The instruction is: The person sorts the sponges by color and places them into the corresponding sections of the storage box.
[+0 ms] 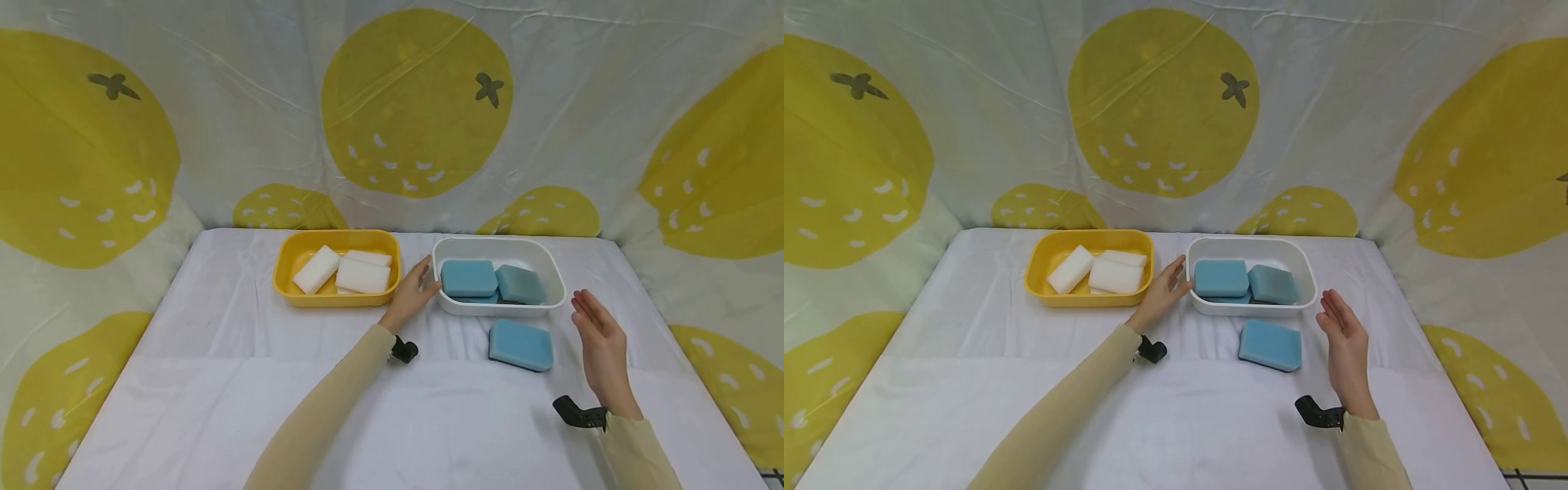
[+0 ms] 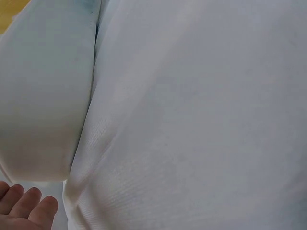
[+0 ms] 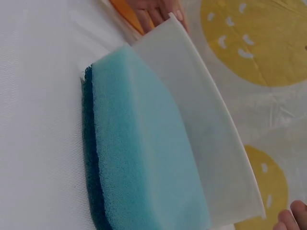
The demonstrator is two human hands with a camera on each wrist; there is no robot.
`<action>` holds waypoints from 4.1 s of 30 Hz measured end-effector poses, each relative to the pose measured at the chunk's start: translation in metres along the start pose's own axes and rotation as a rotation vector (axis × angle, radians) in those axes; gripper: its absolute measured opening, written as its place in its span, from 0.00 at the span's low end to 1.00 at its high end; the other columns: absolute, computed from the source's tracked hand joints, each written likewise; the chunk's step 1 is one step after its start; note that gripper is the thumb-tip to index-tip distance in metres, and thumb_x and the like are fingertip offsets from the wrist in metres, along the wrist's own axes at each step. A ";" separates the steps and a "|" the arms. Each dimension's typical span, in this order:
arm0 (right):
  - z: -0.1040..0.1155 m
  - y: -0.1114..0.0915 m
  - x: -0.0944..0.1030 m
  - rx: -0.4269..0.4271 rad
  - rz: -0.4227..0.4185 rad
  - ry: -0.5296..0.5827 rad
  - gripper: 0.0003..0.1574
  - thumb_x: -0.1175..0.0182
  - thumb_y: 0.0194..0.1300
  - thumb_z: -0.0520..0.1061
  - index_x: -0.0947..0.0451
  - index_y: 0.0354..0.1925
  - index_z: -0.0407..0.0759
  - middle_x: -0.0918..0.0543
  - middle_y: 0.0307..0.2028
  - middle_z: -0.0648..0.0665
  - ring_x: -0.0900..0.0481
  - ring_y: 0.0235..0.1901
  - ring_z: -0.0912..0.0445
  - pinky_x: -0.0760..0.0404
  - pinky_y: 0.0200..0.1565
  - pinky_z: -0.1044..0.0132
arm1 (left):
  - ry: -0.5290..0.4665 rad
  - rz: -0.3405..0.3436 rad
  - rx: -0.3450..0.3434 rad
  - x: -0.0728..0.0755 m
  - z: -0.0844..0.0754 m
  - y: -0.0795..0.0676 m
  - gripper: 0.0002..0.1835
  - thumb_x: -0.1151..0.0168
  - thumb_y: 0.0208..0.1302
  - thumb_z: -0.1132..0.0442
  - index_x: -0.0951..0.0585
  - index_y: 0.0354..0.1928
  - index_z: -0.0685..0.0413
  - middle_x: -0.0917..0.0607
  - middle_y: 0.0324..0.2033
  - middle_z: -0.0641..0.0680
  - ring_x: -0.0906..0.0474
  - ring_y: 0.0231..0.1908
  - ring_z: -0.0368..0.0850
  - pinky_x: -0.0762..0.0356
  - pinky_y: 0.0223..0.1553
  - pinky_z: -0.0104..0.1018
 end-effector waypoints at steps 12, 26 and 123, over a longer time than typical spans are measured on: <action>-0.002 -0.011 -0.002 -0.030 -0.012 -0.058 0.37 0.48 0.72 0.39 0.49 0.74 0.39 0.41 0.69 0.46 0.45 0.69 0.55 0.36 0.58 0.79 | -0.072 0.017 0.022 -0.003 0.006 0.001 0.34 0.44 0.70 0.61 0.44 0.74 0.53 0.42 0.72 0.50 0.43 0.68 0.43 0.41 0.64 0.32; -0.026 -0.023 -0.002 -0.104 0.035 -0.140 0.39 0.47 0.70 0.34 0.51 0.74 0.36 0.44 0.71 0.45 0.52 0.71 0.54 0.43 0.63 0.76 | -0.126 0.031 -0.003 -0.006 0.007 0.000 0.33 0.46 0.71 0.62 0.46 0.74 0.56 0.43 0.72 0.52 0.44 0.69 0.44 0.42 0.65 0.35; 0.020 0.010 -0.040 0.049 0.256 -0.603 0.41 0.39 0.65 0.38 0.43 0.72 0.42 0.44 0.69 0.39 0.46 0.65 0.49 0.42 0.54 0.87 | -0.161 0.041 -0.016 -0.006 0.009 -0.003 0.33 0.46 0.72 0.61 0.45 0.74 0.52 0.43 0.72 0.50 0.44 0.69 0.42 0.44 0.66 0.34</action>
Point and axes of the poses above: each hand's wrist, its own y-axis towards the middle knuckle, its own x-axis out of the back of the hand, z = x × y, the point moved 6 cm from there along y, towards the middle knuckle
